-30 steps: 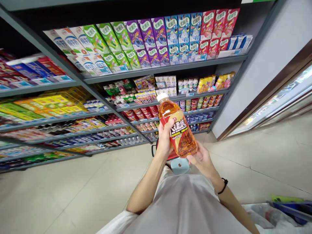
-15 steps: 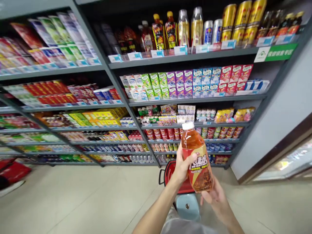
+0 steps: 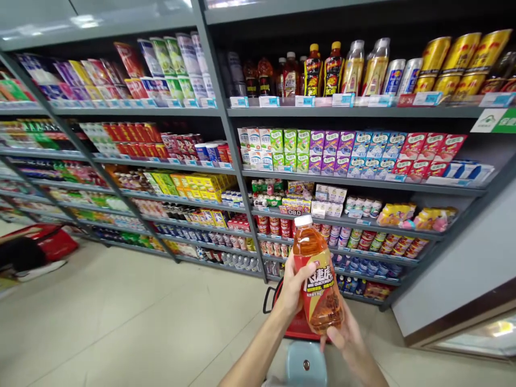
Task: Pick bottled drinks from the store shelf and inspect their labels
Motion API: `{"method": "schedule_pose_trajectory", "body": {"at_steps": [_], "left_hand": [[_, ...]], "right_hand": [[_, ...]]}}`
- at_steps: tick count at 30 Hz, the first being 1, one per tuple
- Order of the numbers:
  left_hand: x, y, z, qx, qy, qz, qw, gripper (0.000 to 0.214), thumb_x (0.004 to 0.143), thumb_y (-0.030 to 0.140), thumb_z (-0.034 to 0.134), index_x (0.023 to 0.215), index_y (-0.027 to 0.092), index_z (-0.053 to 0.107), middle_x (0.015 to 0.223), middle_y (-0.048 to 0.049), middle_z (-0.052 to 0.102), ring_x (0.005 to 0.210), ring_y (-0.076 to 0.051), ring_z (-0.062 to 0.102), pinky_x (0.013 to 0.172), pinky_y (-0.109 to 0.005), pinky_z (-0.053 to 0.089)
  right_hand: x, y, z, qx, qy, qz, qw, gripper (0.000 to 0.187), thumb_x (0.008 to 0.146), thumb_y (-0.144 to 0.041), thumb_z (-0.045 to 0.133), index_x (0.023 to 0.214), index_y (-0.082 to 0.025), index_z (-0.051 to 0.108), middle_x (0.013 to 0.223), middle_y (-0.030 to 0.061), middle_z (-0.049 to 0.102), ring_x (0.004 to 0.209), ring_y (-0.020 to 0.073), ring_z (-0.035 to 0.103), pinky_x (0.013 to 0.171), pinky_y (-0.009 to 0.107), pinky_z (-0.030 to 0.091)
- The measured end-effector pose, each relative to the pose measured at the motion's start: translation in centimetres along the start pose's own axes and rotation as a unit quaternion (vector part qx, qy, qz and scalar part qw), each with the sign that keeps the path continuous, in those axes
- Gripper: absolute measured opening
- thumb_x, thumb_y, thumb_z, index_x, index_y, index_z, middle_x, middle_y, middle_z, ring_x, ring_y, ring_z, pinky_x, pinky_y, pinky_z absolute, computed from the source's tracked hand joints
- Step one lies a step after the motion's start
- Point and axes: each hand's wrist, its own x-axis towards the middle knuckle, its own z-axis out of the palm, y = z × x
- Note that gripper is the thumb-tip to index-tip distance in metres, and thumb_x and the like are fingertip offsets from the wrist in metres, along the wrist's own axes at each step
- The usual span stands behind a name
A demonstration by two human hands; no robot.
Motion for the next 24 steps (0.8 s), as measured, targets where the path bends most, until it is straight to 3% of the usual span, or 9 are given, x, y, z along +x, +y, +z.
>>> {"method": "schedule_pose_trajectory", "body": {"at_steps": [5,9,12,16,21,24], "left_hand": [[0.9,2.6,-2.7,0.008,-0.024,0.01,1.0,0.071,0.07,0.041,0.092,0.129,0.019,0.06,0.106,-0.0091,0.076,0.094,-0.026,0.074,0.085,-0.036,0.059],[1.7,4.9,-5.7,0.033,-0.03,0.023,0.999,0.076,0.071,0.041,0.092,0.135,0.019,0.057,0.126,-0.0127,0.073,0.112,-0.028,0.071,0.098,-0.038,0.056],[2.3,7.0,-7.8,0.043,-0.033,0.016,0.998,0.079,0.072,0.041,0.091,0.137,0.018,0.053,0.133,-0.0155,0.071,0.117,-0.031,0.07,0.102,-0.043,0.055],[3.2,9.7,-10.1,0.06,-0.046,0.016,0.997,0.078,0.073,0.041,0.091,0.136,0.018,0.053,0.132,-0.0155,0.071,0.117,-0.031,0.07,0.104,-0.042,0.055],[4.7,12.3,-13.5,0.067,-0.069,0.043,0.994,0.076,0.072,0.04,0.091,0.134,0.018,0.054,0.127,-0.0143,0.073,0.111,-0.029,0.072,0.097,-0.039,0.057],[5.5,13.6,-15.6,0.065,-0.072,0.055,0.994,0.071,0.073,0.041,0.09,0.13,0.018,0.053,0.125,-0.0137,0.073,0.11,-0.029,0.073,0.094,-0.038,0.058]], "right_hand": [[2.2,1.1,3.6,0.029,0.054,0.003,0.998,0.089,0.075,-0.055,0.089,0.149,-0.027,0.048,0.123,0.0147,0.066,0.073,0.0198,0.066,0.046,0.026,0.055],[4.5,2.7,6.0,0.026,0.023,0.018,0.999,0.094,0.071,-0.056,0.091,0.15,-0.027,0.048,0.127,0.0165,0.067,0.073,0.0211,0.067,0.047,0.029,0.057],[6.3,3.5,8.2,0.026,0.024,0.024,0.999,0.101,0.071,-0.058,0.091,0.155,-0.027,0.045,0.133,0.0181,0.066,0.091,0.0291,0.072,0.05,0.029,0.058],[8.0,3.5,11.4,0.018,0.025,0.025,0.999,0.111,0.073,-0.061,0.09,0.162,-0.026,0.034,0.148,0.0193,0.058,0.124,0.0364,0.065,0.056,0.027,0.059],[9.9,3.2,14.7,-0.041,0.009,0.037,0.998,0.111,0.076,-0.063,0.088,0.165,-0.027,0.031,0.151,0.0189,0.056,0.126,0.0366,0.065,0.062,0.029,0.062],[11.1,3.3,16.9,-0.083,0.011,0.016,0.996,0.102,0.082,-0.062,0.084,0.164,-0.026,0.034,0.153,0.0186,0.056,0.127,0.036,0.066,0.075,0.036,0.065]]}}
